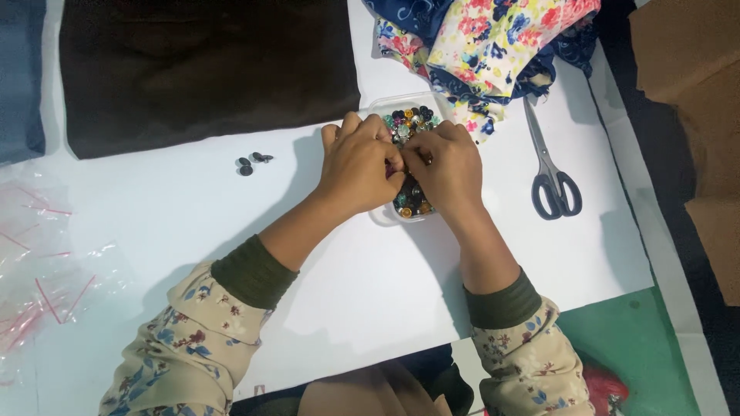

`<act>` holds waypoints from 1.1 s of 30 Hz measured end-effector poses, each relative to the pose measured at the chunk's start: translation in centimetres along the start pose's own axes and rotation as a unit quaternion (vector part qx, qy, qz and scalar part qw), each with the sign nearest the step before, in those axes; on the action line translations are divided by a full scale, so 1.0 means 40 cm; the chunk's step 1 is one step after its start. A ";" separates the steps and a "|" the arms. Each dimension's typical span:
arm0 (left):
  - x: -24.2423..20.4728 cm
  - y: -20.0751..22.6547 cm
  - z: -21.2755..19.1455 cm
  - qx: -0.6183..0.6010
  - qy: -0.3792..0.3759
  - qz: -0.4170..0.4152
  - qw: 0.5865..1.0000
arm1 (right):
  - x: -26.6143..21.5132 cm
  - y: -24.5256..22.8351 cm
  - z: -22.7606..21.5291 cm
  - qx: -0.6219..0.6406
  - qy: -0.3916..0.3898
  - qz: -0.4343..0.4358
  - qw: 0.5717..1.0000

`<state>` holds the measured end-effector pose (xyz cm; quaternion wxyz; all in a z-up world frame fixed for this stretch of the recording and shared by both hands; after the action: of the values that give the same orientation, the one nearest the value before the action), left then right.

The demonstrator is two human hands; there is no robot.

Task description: Sorting small colorful buttons from a plastic container and placing them into small resealable bags.

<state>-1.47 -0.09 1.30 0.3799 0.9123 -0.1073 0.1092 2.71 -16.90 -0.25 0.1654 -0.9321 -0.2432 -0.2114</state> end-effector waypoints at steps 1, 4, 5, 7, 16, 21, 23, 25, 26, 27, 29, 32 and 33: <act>-0.001 0.004 -0.004 0.000 -0.001 -0.001 1.000 | 0.003 -0.003 -0.011 0.001 -0.001 0.001 1.000; -0.002 0.016 -0.012 -0.014 -0.006 0.006 1.000 | 0.012 0.004 -0.040 0.035 -0.027 0.032 0.998; -0.003 0.020 -0.014 -0.017 -0.009 0.002 1.000 | 0.011 0.013 -0.044 0.048 -0.023 0.039 0.998; -0.008 0.027 -0.021 -0.018 -0.011 -0.004 1.000 | 0.013 0.026 -0.054 0.063 -0.019 0.043 0.997; -0.021 0.049 -0.006 -0.010 -0.084 -0.060 0.995 | 0.028 -0.014 -0.168 0.131 -0.214 0.113 0.961; -0.025 0.045 0.014 -0.007 -0.072 -0.067 0.995 | 0.033 -0.046 -0.205 0.125 -0.308 0.106 0.937; -0.027 0.044 0.015 -0.013 -0.066 -0.069 0.995 | 0.036 -0.049 -0.197 0.111 -0.300 0.093 0.943; -0.030 0.041 0.018 -0.020 -0.060 -0.068 0.996 | 0.035 -0.040 -0.179 0.096 -0.291 0.083 0.948; -0.033 0.038 0.019 -0.026 -0.049 -0.062 0.997 | 0.034 -0.029 -0.166 0.087 -0.262 0.057 0.960; -0.036 0.036 0.019 -0.033 -0.039 -0.056 0.997 | 0.033 -0.019 -0.153 0.077 -0.232 0.031 0.969; -0.042 0.029 0.025 -0.035 -0.029 -0.050 0.998 | 0.029 -0.005 -0.137 0.067 -0.204 0.017 0.976; -0.055 0.034 0.017 -0.045 -0.003 -0.034 0.998 | 0.021 0.014 -0.125 0.091 -0.160 0.023 0.983; -0.060 0.038 0.011 -0.052 0.012 -0.023 0.998 | 0.018 0.021 -0.122 0.125 -0.141 0.043 0.981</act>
<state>-4.13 -1.20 1.34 0.4306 0.8921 -0.0873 0.1054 2.17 -19.32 4.10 0.2538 -0.9341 -0.2482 -0.0380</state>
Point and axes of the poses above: each hand's wrist, its own x-axis towards the middle knuckle, its own z-axis out of the palm, y = z × x, the point moved 1 cm from there along x, towards the middle knuckle, and after that the axes turned 11 degrees about -x, right-handed, at the moved point
